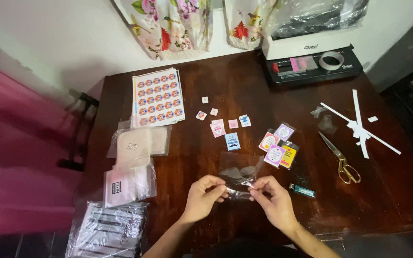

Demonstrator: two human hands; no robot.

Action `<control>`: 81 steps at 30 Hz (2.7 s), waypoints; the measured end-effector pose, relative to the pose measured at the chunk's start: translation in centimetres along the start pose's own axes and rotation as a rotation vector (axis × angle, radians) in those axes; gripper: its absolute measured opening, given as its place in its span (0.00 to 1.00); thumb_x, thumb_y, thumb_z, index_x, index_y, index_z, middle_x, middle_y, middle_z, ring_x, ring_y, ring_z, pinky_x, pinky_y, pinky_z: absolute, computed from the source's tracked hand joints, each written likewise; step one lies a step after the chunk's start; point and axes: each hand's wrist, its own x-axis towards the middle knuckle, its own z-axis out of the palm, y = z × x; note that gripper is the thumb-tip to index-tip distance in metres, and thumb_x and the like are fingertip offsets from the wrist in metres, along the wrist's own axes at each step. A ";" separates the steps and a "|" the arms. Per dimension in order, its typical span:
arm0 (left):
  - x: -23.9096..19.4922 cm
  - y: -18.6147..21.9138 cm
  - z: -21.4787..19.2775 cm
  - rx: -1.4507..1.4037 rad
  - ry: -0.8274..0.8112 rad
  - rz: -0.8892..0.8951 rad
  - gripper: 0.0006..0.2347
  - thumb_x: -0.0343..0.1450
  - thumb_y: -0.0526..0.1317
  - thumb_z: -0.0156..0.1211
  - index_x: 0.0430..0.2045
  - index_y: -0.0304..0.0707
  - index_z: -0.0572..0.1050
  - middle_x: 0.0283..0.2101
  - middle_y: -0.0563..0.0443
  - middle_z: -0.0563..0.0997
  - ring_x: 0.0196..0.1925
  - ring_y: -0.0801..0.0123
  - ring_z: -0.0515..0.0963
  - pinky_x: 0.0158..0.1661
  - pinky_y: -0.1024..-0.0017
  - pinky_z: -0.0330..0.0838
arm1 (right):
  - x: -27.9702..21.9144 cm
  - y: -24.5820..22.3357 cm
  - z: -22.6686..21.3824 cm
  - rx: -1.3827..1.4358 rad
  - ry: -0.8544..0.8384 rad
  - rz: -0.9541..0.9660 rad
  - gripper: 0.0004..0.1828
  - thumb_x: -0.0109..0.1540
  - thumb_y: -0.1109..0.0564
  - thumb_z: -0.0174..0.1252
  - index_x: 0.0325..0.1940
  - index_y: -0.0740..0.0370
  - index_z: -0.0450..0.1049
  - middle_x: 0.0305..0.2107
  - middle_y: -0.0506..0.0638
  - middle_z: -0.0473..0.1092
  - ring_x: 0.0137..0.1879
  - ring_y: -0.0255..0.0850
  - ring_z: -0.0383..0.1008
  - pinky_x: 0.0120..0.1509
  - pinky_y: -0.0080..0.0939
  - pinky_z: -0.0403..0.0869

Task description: The person packages various printed stickers into small clear plastic bags, using a lighter to seal the edges of the bags and shears to trim excess plastic.

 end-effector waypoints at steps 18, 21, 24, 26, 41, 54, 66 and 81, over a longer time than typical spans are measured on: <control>-3.2 0.2 0.5 0.271 0.246 0.043 0.05 0.70 0.37 0.70 0.33 0.34 0.83 0.28 0.48 0.81 0.27 0.72 0.71 0.29 0.74 0.65 | -1.8 -2.0 -0.7 -0.284 -0.007 -0.083 0.14 0.55 0.63 0.68 0.46 0.62 0.82 0.28 0.48 0.77 0.35 0.35 0.78 0.43 0.33 0.76; -3.2 2.2 0.5 0.298 0.178 0.462 0.07 0.64 0.34 0.73 0.30 0.33 0.81 0.42 0.49 0.80 0.42 0.72 0.79 0.37 0.74 0.75 | -1.6 -2.6 -0.3 -0.312 0.022 -0.090 0.08 0.58 0.62 0.65 0.42 0.63 0.82 0.30 0.46 0.77 0.35 0.34 0.79 0.41 0.33 0.77; -3.1 6.1 0.3 0.665 0.189 0.900 0.11 0.58 0.36 0.76 0.29 0.37 0.79 0.52 0.28 0.78 0.57 0.52 0.71 0.49 0.63 0.69 | -0.6 -3.4 0.1 -0.254 0.047 0.074 0.06 0.60 0.61 0.64 0.39 0.64 0.82 0.29 0.47 0.75 0.33 0.35 0.78 0.39 0.34 0.75; -1.6 3.5 -0.6 0.522 0.098 0.778 0.08 0.63 0.34 0.73 0.31 0.35 0.79 0.48 0.37 0.82 0.55 0.59 0.76 0.52 0.65 0.72 | 0.4 -2.6 0.0 -0.224 0.044 0.113 0.05 0.61 0.61 0.64 0.39 0.64 0.82 0.31 0.48 0.75 0.35 0.35 0.77 0.41 0.34 0.74; 3.9 5.1 -0.2 -0.148 0.030 0.091 0.14 0.69 0.29 0.66 0.48 0.31 0.74 0.36 0.48 0.80 0.34 0.73 0.79 0.34 0.72 0.77 | 7.1 -4.6 -0.8 0.000 -0.151 0.239 0.08 0.59 0.64 0.63 0.43 0.67 0.78 0.32 0.46 0.77 0.37 0.35 0.75 0.44 0.34 0.75; 5.6 -3.6 2.4 -0.193 0.123 -0.109 0.23 0.66 0.31 0.67 0.55 0.30 0.67 0.39 0.45 0.83 0.34 0.65 0.86 0.32 0.71 0.81 | 8.9 -2.5 -1.8 -0.289 0.079 0.290 0.09 0.64 0.54 0.60 0.38 0.63 0.80 0.23 0.48 0.77 0.28 0.33 0.75 0.36 0.37 0.74; 1.7 -7.6 -2.4 0.185 0.088 -0.334 0.18 0.65 0.35 0.70 0.49 0.33 0.74 0.35 0.46 0.86 0.35 0.70 0.87 0.39 0.74 0.81 | 29.2 9.6 -1.8 -0.600 -0.371 0.278 0.11 0.61 0.56 0.63 0.40 0.67 0.81 0.27 0.50 0.79 0.30 0.36 0.80 0.39 0.38 0.78; 6.0 -5.5 4.0 -0.433 0.183 0.263 0.07 0.68 0.27 0.64 0.36 0.30 0.76 0.58 0.44 0.78 0.58 0.65 0.80 0.58 0.71 0.75 | 15.3 -2.7 -1.1 -0.181 0.083 0.185 0.11 0.66 0.55 0.58 0.39 0.66 0.79 0.25 0.47 0.77 0.30 0.32 0.75 0.37 0.33 0.73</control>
